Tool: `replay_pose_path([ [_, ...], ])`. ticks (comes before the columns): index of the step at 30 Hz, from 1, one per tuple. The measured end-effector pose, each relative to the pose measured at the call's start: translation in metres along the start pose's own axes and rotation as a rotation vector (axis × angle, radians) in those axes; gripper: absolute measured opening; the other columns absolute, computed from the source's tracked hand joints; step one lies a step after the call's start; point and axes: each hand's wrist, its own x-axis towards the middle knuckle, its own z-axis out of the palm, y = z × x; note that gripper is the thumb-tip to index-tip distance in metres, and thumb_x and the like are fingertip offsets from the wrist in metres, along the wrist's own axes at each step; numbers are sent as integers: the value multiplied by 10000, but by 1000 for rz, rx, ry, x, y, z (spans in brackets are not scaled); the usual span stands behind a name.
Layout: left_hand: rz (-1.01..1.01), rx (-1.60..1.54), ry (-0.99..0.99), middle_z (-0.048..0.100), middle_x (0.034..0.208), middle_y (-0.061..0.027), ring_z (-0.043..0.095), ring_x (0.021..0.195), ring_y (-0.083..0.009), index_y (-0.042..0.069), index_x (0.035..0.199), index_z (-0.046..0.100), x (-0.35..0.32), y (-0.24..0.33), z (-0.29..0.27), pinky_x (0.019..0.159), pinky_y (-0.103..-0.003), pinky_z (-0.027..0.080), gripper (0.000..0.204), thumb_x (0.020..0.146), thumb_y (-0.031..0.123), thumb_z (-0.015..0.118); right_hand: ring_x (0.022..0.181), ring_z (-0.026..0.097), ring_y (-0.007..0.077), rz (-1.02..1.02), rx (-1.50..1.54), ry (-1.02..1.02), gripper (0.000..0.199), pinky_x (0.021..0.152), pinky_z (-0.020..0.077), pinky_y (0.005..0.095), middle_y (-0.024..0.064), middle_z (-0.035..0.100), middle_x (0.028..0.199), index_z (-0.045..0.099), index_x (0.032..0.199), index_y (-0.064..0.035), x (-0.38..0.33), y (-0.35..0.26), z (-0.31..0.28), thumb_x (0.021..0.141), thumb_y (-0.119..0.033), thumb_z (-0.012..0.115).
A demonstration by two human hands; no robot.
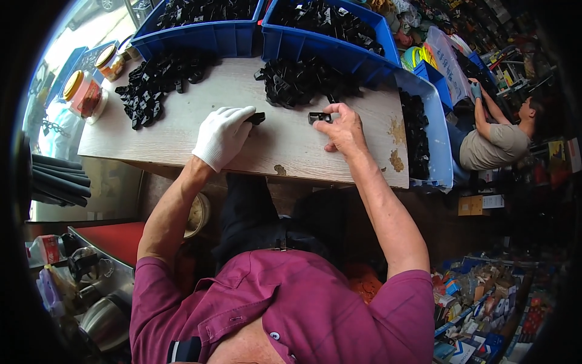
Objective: Inspecting and sorting small black plastic components on a workbench into different groups or bins.
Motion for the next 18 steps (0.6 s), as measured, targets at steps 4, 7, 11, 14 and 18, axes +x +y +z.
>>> replay_pose_path([
  [4, -38, -134, 0, 740, 982, -133, 687, 926, -351, 88, 1157, 690, 4, 18, 11, 821, -441, 551, 271, 887, 100, 667, 465, 485, 78, 19, -14, 43, 444, 391, 468, 275, -28, 509, 630, 620, 1202, -7, 1, 2, 1, 802, -79, 799],
  [7, -49, -159, -14, 740, 992, -133, 689, 938, -349, 85, 1155, 693, 6, 25, 17, 831, -438, 553, 268, 889, 110, 670, 462, 473, 78, 84, -38, 7, 399, 386, 459, 271, -29, 517, 638, 637, 1161, -15, 5, -1, 3, 805, -90, 800],
  [11, -32, -142, 21, 742, 1002, -125, 692, 939, -338, 84, 1148, 698, 12, 31, 27, 830, -434, 555, 262, 889, 111, 667, 428, 421, 71, 54, -94, 6, 401, 378, 416, 256, -27, 508, 638, 636, 1164, 0, 1, -2, 5, 815, -101, 806],
  [14, 8, -122, 33, 743, 1007, -113, 694, 937, -329, 90, 1132, 701, 18, 32, 35, 823, -432, 555, 251, 884, 111, 672, 437, 435, 61, 69, -99, -124, 299, 376, 438, 258, -53, 470, 582, 686, 1086, -21, -10, -5, 9, 814, -99, 786],
  [18, 97, -101, -30, 724, 950, -79, 691, 917, -318, 102, 1044, 694, 27, 38, 44, 797, -435, 551, 189, 859, 119, 657, 436, 436, 57, 64, -82, -178, 321, 373, 435, 257, -54, 471, 577, 689, 1129, -22, -15, -6, 15, 823, -82, 760],
])
